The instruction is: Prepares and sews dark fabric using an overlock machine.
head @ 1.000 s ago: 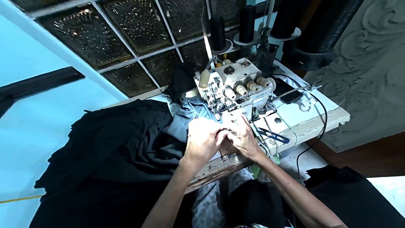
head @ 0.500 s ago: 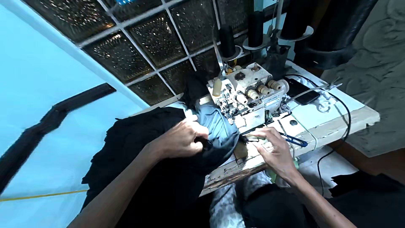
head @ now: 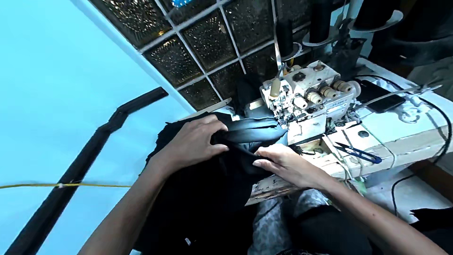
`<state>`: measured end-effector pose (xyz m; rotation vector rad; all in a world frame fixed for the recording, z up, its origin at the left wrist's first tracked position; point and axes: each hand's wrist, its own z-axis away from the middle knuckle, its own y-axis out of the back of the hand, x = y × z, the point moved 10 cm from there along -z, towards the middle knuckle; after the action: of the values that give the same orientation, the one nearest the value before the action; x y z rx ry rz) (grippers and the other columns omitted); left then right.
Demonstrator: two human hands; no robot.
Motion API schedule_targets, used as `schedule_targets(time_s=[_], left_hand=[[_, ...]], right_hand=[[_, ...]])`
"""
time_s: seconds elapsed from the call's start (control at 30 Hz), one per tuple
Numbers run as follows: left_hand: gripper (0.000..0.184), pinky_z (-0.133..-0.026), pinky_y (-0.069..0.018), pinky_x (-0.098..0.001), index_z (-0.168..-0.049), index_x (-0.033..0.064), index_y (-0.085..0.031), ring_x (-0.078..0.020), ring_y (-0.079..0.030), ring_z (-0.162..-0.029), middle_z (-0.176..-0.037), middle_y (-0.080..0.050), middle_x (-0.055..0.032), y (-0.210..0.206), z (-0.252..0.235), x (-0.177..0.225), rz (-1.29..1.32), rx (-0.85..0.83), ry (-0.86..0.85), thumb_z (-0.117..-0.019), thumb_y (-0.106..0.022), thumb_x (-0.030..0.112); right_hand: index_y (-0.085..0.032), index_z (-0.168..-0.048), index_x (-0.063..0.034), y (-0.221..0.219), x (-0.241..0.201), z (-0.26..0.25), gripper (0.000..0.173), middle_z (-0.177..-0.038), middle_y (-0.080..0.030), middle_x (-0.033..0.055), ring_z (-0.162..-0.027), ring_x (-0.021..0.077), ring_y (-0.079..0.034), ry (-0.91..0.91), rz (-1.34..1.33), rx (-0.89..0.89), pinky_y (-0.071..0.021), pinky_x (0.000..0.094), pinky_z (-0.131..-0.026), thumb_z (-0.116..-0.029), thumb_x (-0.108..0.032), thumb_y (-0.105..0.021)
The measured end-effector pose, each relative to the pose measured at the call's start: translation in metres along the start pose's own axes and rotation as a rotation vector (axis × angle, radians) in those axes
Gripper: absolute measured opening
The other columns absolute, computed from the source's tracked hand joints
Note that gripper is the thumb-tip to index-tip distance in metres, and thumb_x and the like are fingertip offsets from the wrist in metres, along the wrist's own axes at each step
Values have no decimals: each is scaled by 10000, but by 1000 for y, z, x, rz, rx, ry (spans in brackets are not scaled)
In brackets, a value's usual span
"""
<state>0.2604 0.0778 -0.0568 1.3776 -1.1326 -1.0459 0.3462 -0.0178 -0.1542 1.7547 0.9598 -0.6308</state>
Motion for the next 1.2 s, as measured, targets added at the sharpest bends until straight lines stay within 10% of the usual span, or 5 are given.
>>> schedule_targets(time_s=[0.2, 0.5, 0.67, 0.83, 1.2], left_hand=[[243, -695, -507, -314, -1011, 90, -786, -120, -608, -757, -818, -633, -5, 5, 3, 8, 79, 83, -72, -882, -720, 286], [239, -753, -464, -347, -990, 123, -790, -90, -587, -736, -768, -604, 44, 4, 6, 9, 64, 89, -75, -966, -578, 231], [254, -724, -504, -112, -841, 117, -703, 64, -591, -792, -825, -630, 103, 19, 26, 28, 342, 53, -132, -999, -552, 247], [275, -918, -505, -166, -879, 180, -659, 68, -608, -940, -851, -636, 138, 19, 39, 46, 581, 30, -193, -1068, -512, 315], [352, -1126, -313, -556, -858, 112, -748, -127, -657, -950, -816, -685, 21, 40, 41, 20, -56, 184, -60, -1000, -521, 339]], right_hand=[[-714, -919, -95, 38, 8, 4, 138, -839, -639, -53, -743, -15, -581, 11, -211, 198, -492, 183, -680, -985, -184, -632], [-753, -875, -71, 70, 53, 24, 106, -903, -681, 48, -906, 177, -636, 74, 151, 333, -501, 400, -832, -867, -177, -752], [-758, -921, -59, 71, 69, 25, 94, -997, -679, 106, -979, 275, -629, 47, 278, 379, -509, 439, -877, -900, -148, -738], [-761, -897, -66, 70, 75, 18, 100, -1023, -685, 111, -985, 284, -634, 99, 288, 453, -518, 445, -864, -870, -161, -753], [-760, -943, -30, 49, 29, 2, 122, -975, -751, 100, -968, 229, -706, 365, 183, 515, -541, 392, -903, -876, -50, -660]])
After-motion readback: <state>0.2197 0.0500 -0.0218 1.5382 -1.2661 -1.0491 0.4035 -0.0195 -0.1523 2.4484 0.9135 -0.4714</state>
